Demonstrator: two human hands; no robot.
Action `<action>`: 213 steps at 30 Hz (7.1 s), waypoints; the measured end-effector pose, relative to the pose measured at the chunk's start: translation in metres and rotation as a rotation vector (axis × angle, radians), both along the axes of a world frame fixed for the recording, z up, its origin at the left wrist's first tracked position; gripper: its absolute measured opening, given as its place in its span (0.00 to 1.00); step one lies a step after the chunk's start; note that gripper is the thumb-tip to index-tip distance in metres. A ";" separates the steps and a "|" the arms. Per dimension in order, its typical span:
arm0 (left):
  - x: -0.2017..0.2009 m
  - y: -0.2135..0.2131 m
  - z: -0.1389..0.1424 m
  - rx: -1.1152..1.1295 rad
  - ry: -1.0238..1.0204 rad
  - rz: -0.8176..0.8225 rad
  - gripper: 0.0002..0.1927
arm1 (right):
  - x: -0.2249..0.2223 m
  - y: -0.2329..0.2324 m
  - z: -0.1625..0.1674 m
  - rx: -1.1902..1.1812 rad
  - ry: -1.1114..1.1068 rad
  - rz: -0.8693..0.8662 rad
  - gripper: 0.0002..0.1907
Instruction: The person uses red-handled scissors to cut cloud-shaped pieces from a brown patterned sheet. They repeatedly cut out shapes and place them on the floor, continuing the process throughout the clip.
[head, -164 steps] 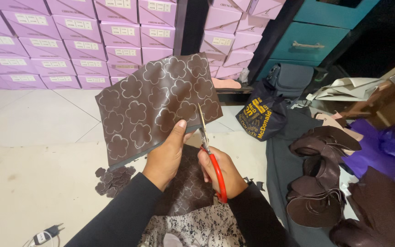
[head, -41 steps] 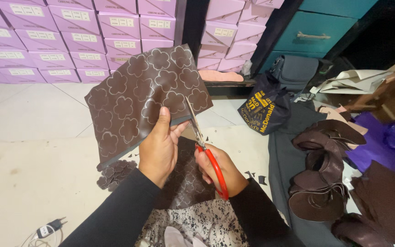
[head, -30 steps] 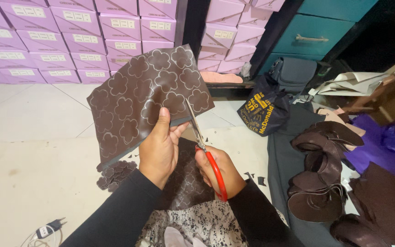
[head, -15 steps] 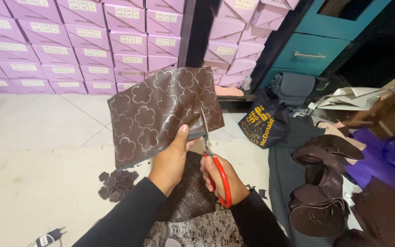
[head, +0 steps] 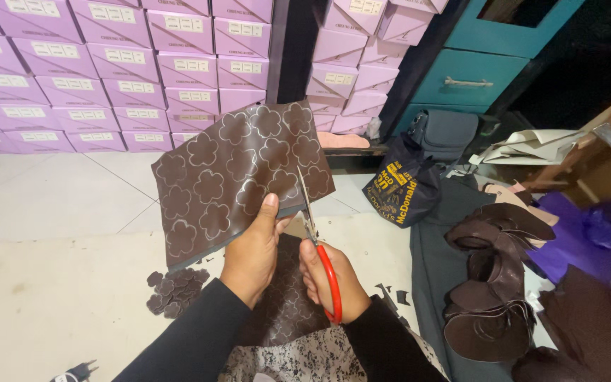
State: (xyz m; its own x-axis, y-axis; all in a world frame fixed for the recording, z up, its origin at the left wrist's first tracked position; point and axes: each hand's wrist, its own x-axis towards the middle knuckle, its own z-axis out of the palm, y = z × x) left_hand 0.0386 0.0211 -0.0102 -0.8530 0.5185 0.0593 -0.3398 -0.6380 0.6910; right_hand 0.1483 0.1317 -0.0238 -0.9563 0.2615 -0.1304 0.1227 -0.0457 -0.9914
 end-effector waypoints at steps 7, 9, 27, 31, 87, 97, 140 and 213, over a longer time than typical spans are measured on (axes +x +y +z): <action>0.002 -0.005 0.004 -0.334 -0.041 -0.118 0.28 | -0.003 0.005 0.001 -0.080 0.027 0.004 0.23; 0.002 -0.005 0.003 -0.300 -0.033 -0.116 0.28 | -0.003 0.004 0.001 -0.101 0.013 -0.017 0.23; -0.003 -0.006 -0.007 -0.361 0.007 -0.193 0.30 | -0.002 0.011 0.013 -0.059 0.045 0.015 0.23; -0.004 -0.007 -0.008 -0.373 -0.022 -0.201 0.31 | -0.003 0.009 0.012 -0.047 0.012 -0.040 0.24; -0.019 -0.038 -0.001 -0.531 0.390 -1.027 0.26 | 0.005 0.052 0.020 0.165 -0.020 -0.058 0.24; -0.044 -0.048 -0.007 -0.230 0.678 0.199 0.33 | 0.014 0.054 0.008 0.226 -0.012 0.253 0.24; -0.033 -0.058 0.031 -0.535 0.245 -0.451 0.13 | 0.043 0.035 0.022 0.160 -0.136 0.387 0.21; -0.032 -0.055 0.029 -0.567 0.273 -0.362 0.11 | 0.028 0.025 0.021 0.346 -0.248 0.226 0.24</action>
State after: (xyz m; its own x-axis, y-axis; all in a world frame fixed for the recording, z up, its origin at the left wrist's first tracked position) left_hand 0.0070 -0.0334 0.0193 -0.6151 0.7798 -0.1162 -0.2301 -0.0366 0.9725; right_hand 0.1763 0.1568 -0.0028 -0.9451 0.1190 -0.3043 0.3267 0.3366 -0.8831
